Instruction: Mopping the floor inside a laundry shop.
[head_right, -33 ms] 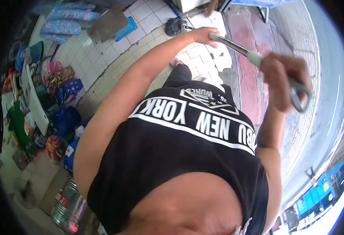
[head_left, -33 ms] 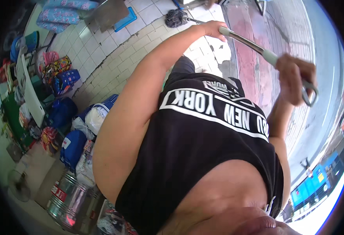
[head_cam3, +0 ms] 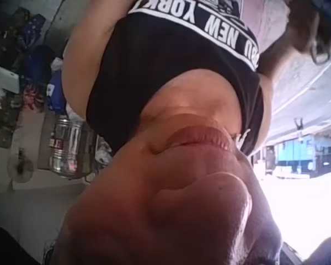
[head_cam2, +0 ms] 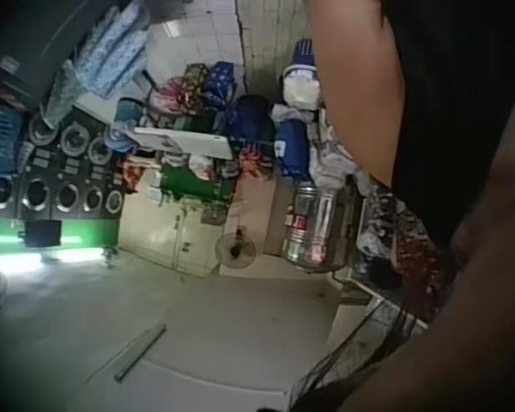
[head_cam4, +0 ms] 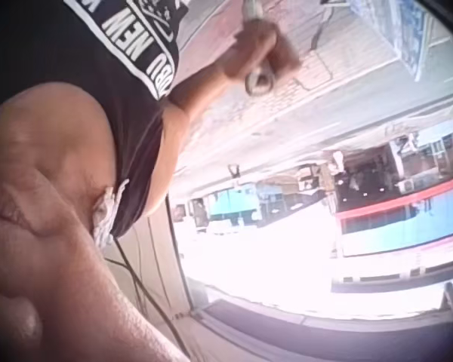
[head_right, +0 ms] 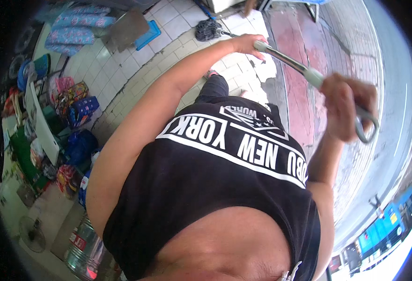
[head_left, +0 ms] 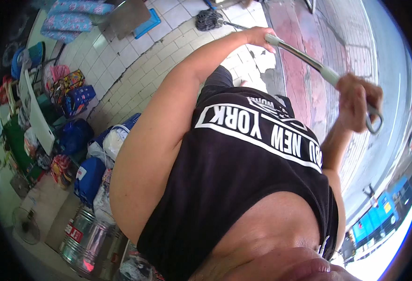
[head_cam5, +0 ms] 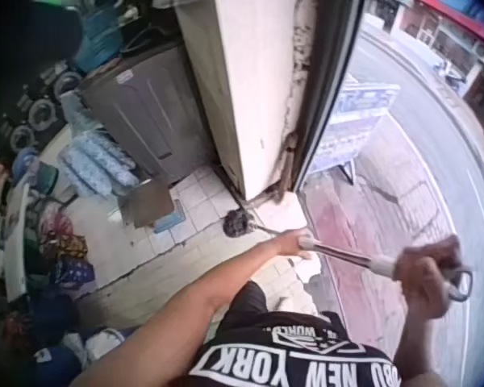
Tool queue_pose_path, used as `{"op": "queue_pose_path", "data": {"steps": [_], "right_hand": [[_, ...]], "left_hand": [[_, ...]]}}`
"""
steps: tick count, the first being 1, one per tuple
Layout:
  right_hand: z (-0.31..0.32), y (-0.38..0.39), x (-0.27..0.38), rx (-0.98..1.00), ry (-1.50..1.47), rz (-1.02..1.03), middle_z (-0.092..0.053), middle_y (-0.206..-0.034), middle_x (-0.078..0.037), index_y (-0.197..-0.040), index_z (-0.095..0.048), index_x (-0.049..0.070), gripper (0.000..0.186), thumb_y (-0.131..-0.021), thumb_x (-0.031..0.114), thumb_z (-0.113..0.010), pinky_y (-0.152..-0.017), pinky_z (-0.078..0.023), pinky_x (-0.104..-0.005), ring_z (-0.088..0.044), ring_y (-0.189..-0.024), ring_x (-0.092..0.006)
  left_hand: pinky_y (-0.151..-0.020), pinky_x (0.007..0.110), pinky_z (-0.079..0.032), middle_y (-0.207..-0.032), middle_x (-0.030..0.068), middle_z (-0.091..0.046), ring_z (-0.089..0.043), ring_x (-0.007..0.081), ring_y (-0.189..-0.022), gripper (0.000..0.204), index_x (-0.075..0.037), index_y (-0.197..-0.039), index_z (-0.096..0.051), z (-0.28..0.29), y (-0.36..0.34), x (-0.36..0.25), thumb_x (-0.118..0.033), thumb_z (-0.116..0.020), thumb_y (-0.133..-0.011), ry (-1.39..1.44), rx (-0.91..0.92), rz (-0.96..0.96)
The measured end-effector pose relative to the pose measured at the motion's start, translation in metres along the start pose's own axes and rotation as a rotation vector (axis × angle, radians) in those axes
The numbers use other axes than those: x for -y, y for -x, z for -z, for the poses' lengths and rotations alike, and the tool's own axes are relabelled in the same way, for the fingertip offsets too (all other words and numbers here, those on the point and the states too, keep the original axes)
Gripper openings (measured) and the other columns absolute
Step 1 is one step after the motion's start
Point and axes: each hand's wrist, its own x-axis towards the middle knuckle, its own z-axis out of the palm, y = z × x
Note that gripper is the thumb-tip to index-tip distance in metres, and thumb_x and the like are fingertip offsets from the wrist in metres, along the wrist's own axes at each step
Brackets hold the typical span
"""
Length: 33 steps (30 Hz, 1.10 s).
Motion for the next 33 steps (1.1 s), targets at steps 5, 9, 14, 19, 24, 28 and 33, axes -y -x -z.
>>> {"op": "queue_pose_path", "data": {"steps": [5,9,14,19,24,28,33], "right_hand": [[0.066,0.100,0.080,-0.370,-0.003,-0.094,-0.037,-0.049,-0.002,-0.082,-0.048,0.002,0.007,-0.086,0.001,-0.042,-0.047,-0.035,-0.0318,-0.036,-0.040,-0.0111],[0.084,0.127,0.137,-0.349,0.129,-0.157,-0.038,-0.047,-0.002,-0.081,-0.048,0.001,0.006,-0.086,0.000,-0.045,-0.046,-0.035,-0.0316,-0.036,-0.039,-0.0111],[0.047,0.141,0.113,-0.595,0.418,-0.375,-0.057,-0.063,-0.010,-0.080,-0.054,0.001,0.011,-0.084,0.007,-0.063,-0.045,-0.032,-0.0217,-0.043,-0.047,-0.0078],[0.039,0.128,0.089,-0.397,0.328,-0.312,-0.056,-0.063,-0.008,-0.080,-0.054,0.002,0.014,-0.080,0.001,-0.067,-0.044,-0.032,-0.0234,-0.045,-0.048,-0.0083],[0.076,0.103,0.125,-0.158,0.035,0.026,-0.041,-0.052,-0.003,-0.083,-0.043,0.003,0.011,-0.087,0.007,-0.053,-0.042,-0.032,-0.0277,-0.037,-0.041,-0.0115],[0.064,0.112,0.100,-0.138,-0.045,0.147,-0.045,-0.056,-0.006,-0.086,-0.041,0.007,0.011,-0.088,0.010,-0.052,-0.044,-0.033,-0.0285,-0.038,-0.042,-0.0138],[0.033,0.113,0.038,-0.079,-0.145,0.128,-0.045,-0.056,-0.006,-0.084,-0.043,0.003,0.014,-0.092,0.003,-0.055,-0.047,-0.036,-0.0316,-0.042,-0.046,-0.0141]], "left_hand": [[-0.077,0.035,-0.051,-0.092,0.0150,-0.068,-0.066,0.0271,-0.088,0.067,-0.004,-0.096,-0.062,-0.138,-0.015,-0.062,-0.056,-0.085,-0.060,0.067,0.296,-0.065],[-0.077,0.035,-0.050,-0.093,0.0133,-0.067,-0.064,0.0263,-0.088,0.069,-0.003,-0.099,-0.061,-0.247,-0.017,-0.115,-0.054,-0.086,-0.060,0.241,0.570,-0.179],[-0.080,0.037,-0.049,-0.093,0.0142,-0.066,-0.063,0.0285,-0.091,0.067,-0.003,-0.101,-0.061,-0.345,-0.023,-0.111,-0.053,-0.084,-0.064,0.240,0.770,-0.285],[-0.080,0.040,-0.049,-0.092,0.0147,-0.066,-0.064,0.0309,-0.091,0.059,-0.004,-0.100,-0.062,-0.333,-0.017,-0.106,-0.053,-0.079,-0.071,0.109,0.737,-0.390],[-0.080,0.042,-0.049,-0.091,0.0158,-0.067,-0.064,0.0350,-0.091,0.053,-0.007,-0.096,-0.062,-0.241,-0.005,-0.159,-0.054,-0.074,-0.075,0.028,0.565,-0.356],[-0.076,0.040,-0.050,-0.088,0.0129,-0.067,-0.066,0.0314,-0.087,0.049,-0.009,-0.094,-0.061,-0.192,-0.010,-0.122,-0.052,-0.075,-0.074,-0.219,0.226,-0.267],[-0.075,0.036,-0.050,-0.091,0.0119,-0.067,-0.066,0.0288,-0.088,0.052,-0.008,-0.098,-0.060,-0.146,-0.016,-0.038,-0.048,-0.078,-0.072,-0.104,0.024,-0.069]]}}
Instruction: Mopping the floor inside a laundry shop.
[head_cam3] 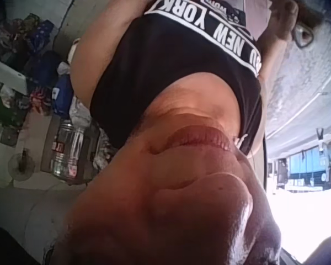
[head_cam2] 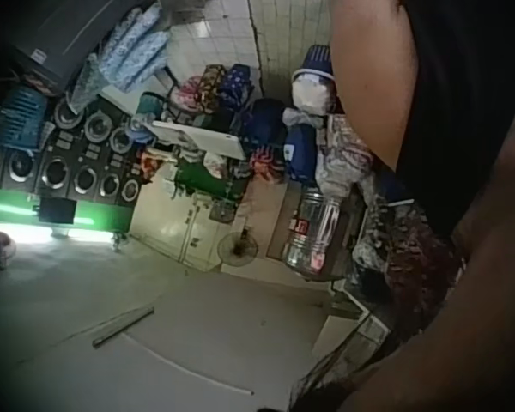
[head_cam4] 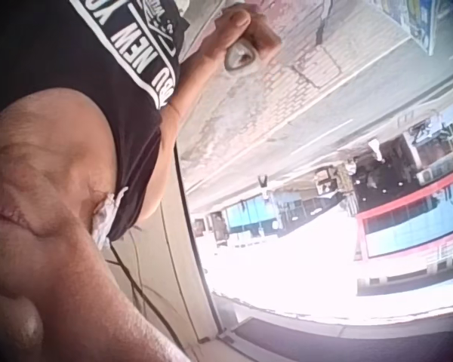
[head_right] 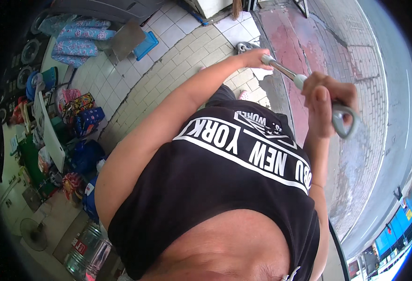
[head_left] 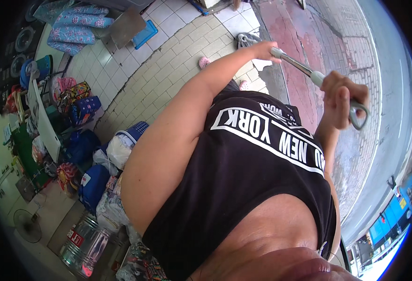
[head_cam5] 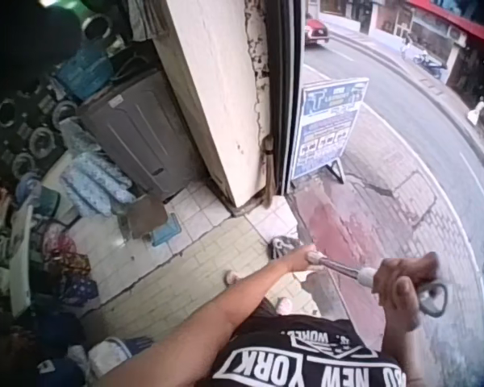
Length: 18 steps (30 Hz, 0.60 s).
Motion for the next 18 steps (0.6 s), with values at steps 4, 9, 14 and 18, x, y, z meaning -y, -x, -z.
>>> {"op": "queue_pose_path", "data": {"steps": [4,9,14,18], "right_hand": [[0.007,0.011,-0.018,0.042,0.081,-0.127,-0.049,-0.059,-0.007,-0.083,-0.048,0.001,0.012,-0.089,0.001,-0.058,-0.053,-0.042,-0.0339,-0.048,-0.051,-0.0161],[0.000,0.017,0.025,0.149,0.109,-0.233,-0.052,-0.059,-0.009,-0.074,-0.048,0.002,0.014,-0.076,0.001,-0.062,-0.053,-0.045,-0.0337,-0.052,-0.052,-0.0191],[0.006,-0.017,0.036,0.383,-0.175,-0.118,-0.043,-0.046,-0.004,-0.070,-0.046,0.003,0.015,-0.070,0.004,-0.060,-0.039,-0.038,-0.0322,-0.041,-0.036,-0.0173],[-0.011,-0.045,0.039,0.418,-0.243,-0.126,-0.042,-0.046,-0.005,-0.071,-0.045,0.003,0.014,-0.071,0.004,-0.059,-0.038,-0.038,-0.0311,-0.040,-0.036,-0.0155]], "left_hand": [[-0.085,0.040,-0.046,-0.099,0.0106,-0.068,-0.065,0.0275,-0.097,0.056,-0.009,-0.103,-0.059,0.018,0.010,0.017,-0.052,-0.077,-0.071,-0.155,-0.109,0.176],[-0.083,0.045,-0.045,-0.094,0.0092,-0.066,-0.063,0.0283,-0.094,0.055,-0.012,-0.099,-0.056,-0.028,0.054,0.027,-0.046,-0.083,-0.065,-0.148,-0.453,0.197],[-0.082,0.044,-0.047,-0.091,0.0116,-0.065,-0.063,0.0330,-0.092,0.056,-0.011,-0.093,-0.061,-0.036,0.092,-0.021,-0.049,-0.085,-0.059,-0.059,-0.391,0.222],[-0.069,0.037,-0.051,-0.076,0.0100,-0.066,-0.065,0.0279,-0.075,0.042,-0.010,-0.079,-0.066,-0.015,0.098,-0.011,-0.043,-0.085,-0.061,0.058,-0.228,0.145]]}}
